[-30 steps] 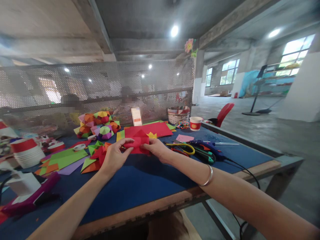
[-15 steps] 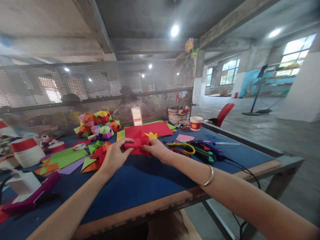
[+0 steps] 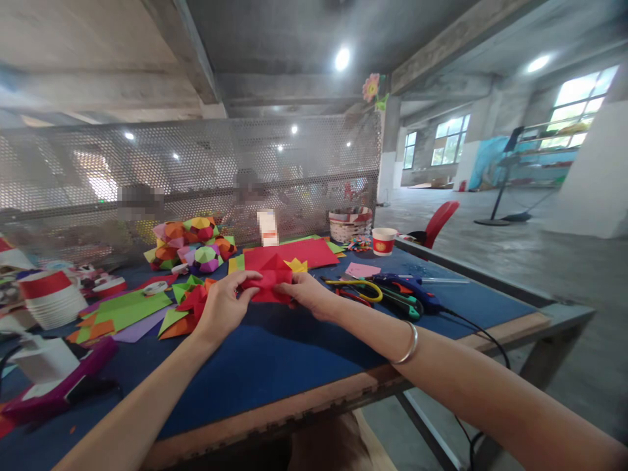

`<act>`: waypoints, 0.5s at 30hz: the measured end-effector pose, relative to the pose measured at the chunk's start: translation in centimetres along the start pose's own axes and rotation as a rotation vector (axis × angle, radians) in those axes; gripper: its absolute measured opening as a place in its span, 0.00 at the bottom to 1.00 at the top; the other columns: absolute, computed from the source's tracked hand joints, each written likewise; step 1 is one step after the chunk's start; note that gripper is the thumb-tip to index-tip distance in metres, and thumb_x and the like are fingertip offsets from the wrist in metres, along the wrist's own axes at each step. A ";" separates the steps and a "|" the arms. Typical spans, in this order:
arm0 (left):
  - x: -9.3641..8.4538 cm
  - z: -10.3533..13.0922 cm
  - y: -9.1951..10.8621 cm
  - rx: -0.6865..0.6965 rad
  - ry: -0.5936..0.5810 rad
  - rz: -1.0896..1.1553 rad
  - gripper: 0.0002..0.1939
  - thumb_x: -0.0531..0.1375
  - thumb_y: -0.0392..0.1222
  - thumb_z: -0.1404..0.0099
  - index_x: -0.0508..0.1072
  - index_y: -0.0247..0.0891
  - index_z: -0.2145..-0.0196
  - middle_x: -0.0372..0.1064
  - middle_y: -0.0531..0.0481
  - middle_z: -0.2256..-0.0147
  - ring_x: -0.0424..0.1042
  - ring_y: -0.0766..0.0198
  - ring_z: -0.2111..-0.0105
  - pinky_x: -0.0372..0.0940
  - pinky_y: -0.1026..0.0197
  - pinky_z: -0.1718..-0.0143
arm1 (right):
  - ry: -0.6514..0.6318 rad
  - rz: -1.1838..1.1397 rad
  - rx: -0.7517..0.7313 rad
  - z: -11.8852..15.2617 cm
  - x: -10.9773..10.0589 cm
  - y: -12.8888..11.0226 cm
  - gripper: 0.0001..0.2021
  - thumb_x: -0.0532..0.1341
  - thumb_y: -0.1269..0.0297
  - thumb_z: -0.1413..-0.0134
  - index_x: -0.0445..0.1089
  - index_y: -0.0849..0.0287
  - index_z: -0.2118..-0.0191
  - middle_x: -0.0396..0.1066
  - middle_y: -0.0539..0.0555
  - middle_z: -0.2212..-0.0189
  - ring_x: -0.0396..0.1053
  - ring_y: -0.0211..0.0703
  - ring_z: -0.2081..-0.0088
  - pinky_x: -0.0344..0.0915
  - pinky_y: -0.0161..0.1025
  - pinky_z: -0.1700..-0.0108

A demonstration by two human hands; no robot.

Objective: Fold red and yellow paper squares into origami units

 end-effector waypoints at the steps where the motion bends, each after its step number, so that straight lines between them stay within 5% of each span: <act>1: -0.1 0.0 0.2 0.015 0.001 -0.006 0.09 0.61 0.41 0.38 0.80 0.43 0.62 0.83 0.48 0.61 0.81 0.54 0.62 0.74 0.53 0.54 | 0.001 -0.010 0.005 0.0 0.0 0.0 0.13 0.65 0.70 0.40 0.68 0.59 0.76 0.66 0.48 0.79 0.59 0.33 0.79 0.57 0.30 0.77; 10: 0.3 0.0 1.3 0.136 -0.013 -0.006 0.12 0.58 0.40 0.34 0.81 0.43 0.57 0.80 0.47 0.59 0.78 0.55 0.57 0.72 0.54 0.51 | 0.006 -0.062 0.020 0.3 -0.1 -0.1 0.13 0.70 0.63 0.44 0.68 0.60 0.74 0.66 0.47 0.78 0.58 0.34 0.78 0.57 0.32 0.76; 15: 0.7 0.0 1.1 0.156 -0.051 0.001 0.12 0.58 0.40 0.32 0.82 0.43 0.58 0.74 0.49 0.66 0.76 0.59 0.65 0.71 0.58 0.60 | 0.004 -0.050 0.014 0.3 -0.1 -0.2 0.14 0.68 0.63 0.41 0.67 0.60 0.74 0.64 0.46 0.80 0.58 0.33 0.78 0.56 0.31 0.76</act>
Point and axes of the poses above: each hand's wrist, its own z-axis away from the middle knuckle, its own x-axis out of the palm, y = z × x, the point moved 10 cm from there along -z, towards the middle knuckle
